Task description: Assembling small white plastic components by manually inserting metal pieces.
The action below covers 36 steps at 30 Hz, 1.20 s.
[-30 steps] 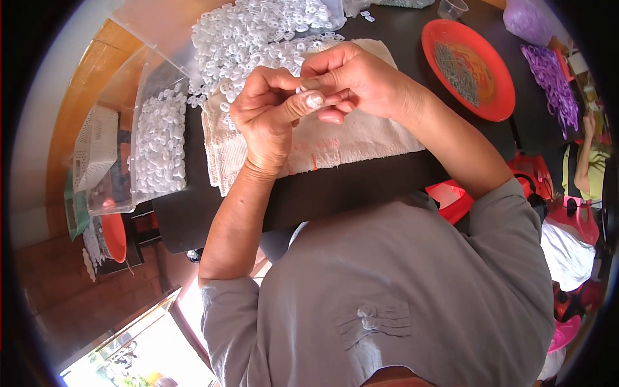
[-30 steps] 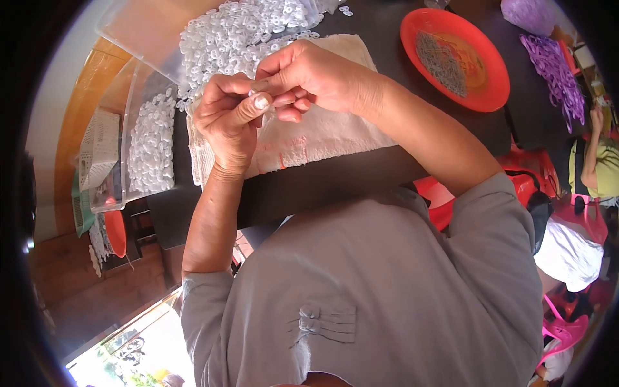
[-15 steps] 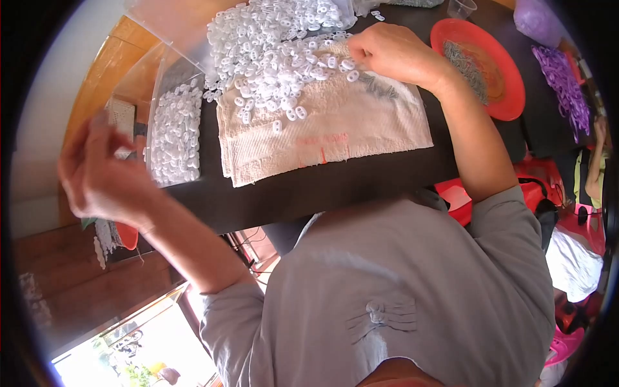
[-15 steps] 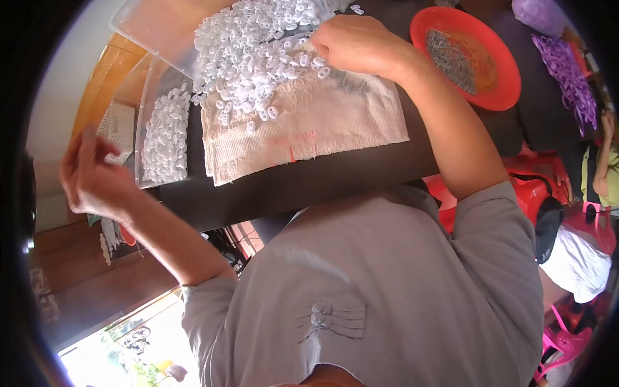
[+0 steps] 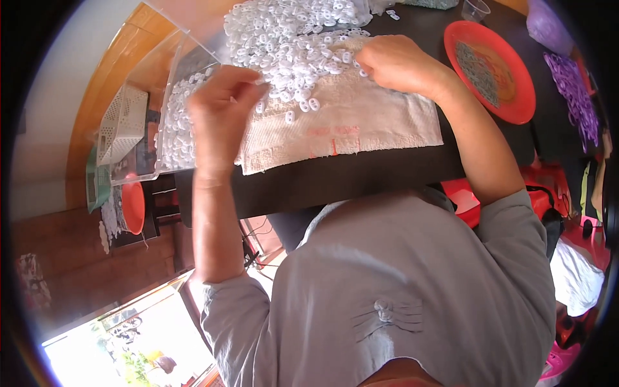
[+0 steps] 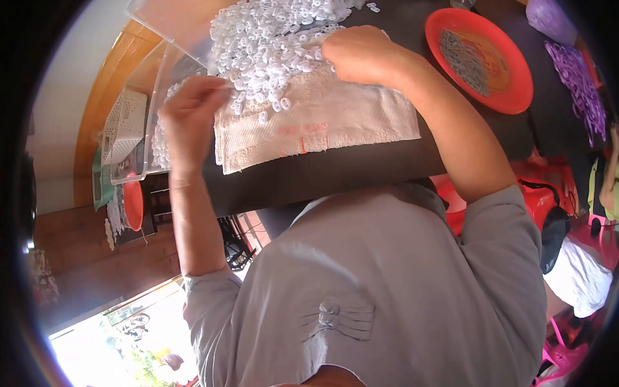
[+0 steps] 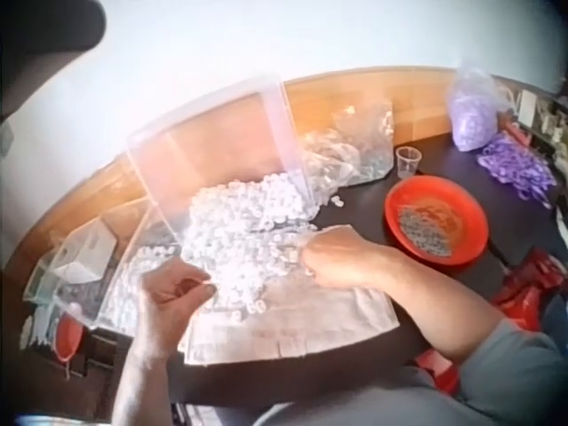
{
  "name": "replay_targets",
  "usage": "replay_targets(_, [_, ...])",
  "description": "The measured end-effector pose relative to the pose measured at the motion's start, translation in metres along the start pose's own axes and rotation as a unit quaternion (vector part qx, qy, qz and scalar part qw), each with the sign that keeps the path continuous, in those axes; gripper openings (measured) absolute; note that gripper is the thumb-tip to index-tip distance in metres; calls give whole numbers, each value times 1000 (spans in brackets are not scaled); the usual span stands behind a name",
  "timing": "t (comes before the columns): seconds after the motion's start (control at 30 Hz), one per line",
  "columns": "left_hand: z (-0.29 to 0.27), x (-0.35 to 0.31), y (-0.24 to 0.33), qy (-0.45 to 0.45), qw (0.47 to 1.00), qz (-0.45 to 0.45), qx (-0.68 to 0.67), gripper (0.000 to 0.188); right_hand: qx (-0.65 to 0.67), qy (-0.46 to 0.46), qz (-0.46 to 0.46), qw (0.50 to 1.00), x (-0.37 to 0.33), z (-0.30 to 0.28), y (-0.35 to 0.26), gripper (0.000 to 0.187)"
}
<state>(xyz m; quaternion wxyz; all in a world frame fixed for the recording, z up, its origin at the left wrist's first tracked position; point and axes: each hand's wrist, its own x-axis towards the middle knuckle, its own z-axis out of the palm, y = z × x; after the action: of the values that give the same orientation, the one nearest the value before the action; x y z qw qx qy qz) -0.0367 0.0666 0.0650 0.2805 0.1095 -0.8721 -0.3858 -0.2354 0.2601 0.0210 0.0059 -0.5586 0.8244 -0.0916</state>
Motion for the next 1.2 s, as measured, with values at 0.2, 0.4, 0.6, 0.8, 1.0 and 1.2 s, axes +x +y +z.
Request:
replay_targets(0.2, [47, -14, -16, -160, 953, 179, 183, 23, 37, -68, -21, 997, -12, -18, -6, 6])
replay_targets(0.4, [56, -8, -30, -176, 956, 145, 184, 16, 28, -30, -18, 999, -4, -14, -3, 9])
replay_targets(0.6, [51, -3, -24, -109, 991, -76, -19, 12, 248, 48, -60, 966, 1, -12, -11, 8])
replay_targets(0.8, [53, 8, 7, -147, 897, -259, -327, 16, 517, 59, -47, 853, 2, -7, -23, 5])
replay_targets(1.0, [56, 8, 6, -164, 837, -298, -428, 18, 548, 74, -52, 831, 1, -6, -24, 4])
replay_targets(1.2, [59, 6, 1, -143, 828, -305, -448, 15, 515, 78, -58, 852, 2, -2, -22, 7])
